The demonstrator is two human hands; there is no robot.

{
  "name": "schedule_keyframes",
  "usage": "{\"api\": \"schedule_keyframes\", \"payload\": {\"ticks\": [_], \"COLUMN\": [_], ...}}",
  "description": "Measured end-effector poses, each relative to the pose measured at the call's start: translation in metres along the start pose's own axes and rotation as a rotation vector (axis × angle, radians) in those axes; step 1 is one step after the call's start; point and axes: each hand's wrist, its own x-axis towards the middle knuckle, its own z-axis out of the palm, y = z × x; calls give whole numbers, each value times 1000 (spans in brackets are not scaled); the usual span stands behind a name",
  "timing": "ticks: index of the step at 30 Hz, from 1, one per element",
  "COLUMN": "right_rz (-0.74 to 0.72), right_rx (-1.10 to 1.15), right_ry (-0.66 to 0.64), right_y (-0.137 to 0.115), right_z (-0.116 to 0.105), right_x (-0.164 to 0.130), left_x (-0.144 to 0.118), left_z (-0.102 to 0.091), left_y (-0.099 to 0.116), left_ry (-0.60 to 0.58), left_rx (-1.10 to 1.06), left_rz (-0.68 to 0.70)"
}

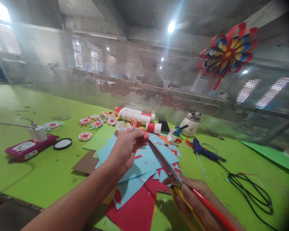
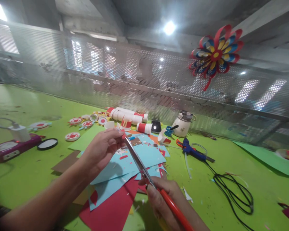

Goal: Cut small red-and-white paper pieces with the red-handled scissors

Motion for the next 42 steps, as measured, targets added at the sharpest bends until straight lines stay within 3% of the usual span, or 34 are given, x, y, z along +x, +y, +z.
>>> {"api": "schedule_keyframes", "payload": {"ticks": [8, 16, 30, 42], "right_rz": [40, 23, 21, 13], "right_rx": [28, -24, -50, -26], "right_ry": [-82, -44, -125, -87], "right_y": [6, 13, 5, 9], "right_z": [-1, -3, -7, -7], "right_x": [2, 3, 4, 4], "left_x": [0, -2, -2, -2], "left_z": [0, 1, 0, 1], "left_y": [0, 1, 0, 1], "left_ry": [-26, -16, -17, -21], "left_rx": [-1, -3, 11, 0], "left_rz": [-11, -24, -29, -25]}}
